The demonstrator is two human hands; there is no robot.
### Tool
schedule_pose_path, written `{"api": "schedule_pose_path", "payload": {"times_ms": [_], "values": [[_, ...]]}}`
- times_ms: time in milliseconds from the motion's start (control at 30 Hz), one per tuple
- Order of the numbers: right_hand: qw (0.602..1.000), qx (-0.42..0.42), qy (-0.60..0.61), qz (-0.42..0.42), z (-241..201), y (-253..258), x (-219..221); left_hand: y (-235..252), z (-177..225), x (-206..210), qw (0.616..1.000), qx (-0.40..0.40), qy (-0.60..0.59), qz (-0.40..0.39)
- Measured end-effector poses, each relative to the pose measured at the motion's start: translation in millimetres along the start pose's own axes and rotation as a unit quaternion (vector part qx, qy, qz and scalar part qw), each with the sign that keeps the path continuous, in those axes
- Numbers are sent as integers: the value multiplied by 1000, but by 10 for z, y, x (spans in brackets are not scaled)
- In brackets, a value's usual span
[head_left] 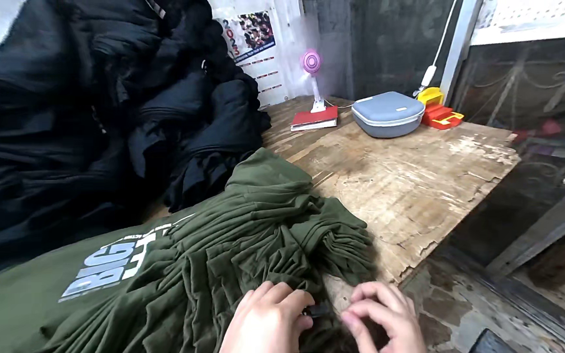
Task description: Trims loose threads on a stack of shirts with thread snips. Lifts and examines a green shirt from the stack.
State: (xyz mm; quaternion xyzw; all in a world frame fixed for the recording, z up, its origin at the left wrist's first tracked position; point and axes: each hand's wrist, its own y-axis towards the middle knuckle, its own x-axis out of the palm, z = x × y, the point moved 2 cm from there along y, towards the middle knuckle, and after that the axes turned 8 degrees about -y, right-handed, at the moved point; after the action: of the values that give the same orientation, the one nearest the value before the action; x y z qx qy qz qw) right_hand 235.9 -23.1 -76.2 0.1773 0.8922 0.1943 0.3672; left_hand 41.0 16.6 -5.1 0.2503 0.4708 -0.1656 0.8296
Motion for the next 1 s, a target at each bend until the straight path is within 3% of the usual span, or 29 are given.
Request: {"api": "schedule_pose_path", "payload": {"times_ms": [133, 300, 467, 600, 700, 767, 867, 933, 1000], "values": [[997, 30, 27, 59, 15, 39, 42, 1, 23, 25, 1000, 5, 1, -18], [996, -1, 32, 79, -85, 66, -11, 52, 31, 112, 999, 28, 20, -4], [992, -6, -121, -24, -7, 84, -347, -38, -107, 33, 997, 7, -60, -46], [997, -54, -51, -18, -289, 15, -134, -7, -227, 21, 992, 14, -122, -11], [997, -52, -5, 49, -455, 3, 208, 21, -297, -52, 986, -1, -165, -10], [985, -31, 161, 54, -432, 95, 360, 49, -357, -73, 982, -43, -181, -6], [931, 20, 363, -20, -307, 258, 489, 113, -468, -76, 974, -106, -201, 1], [939, -33, 340, -44, -252, 289, 530, 159, -477, -73, 969, -126, -215, -3], [975, -122, 184, -2, -252, 242, 504, 183, -467, -69, 965, -139, -223, -6]]}}
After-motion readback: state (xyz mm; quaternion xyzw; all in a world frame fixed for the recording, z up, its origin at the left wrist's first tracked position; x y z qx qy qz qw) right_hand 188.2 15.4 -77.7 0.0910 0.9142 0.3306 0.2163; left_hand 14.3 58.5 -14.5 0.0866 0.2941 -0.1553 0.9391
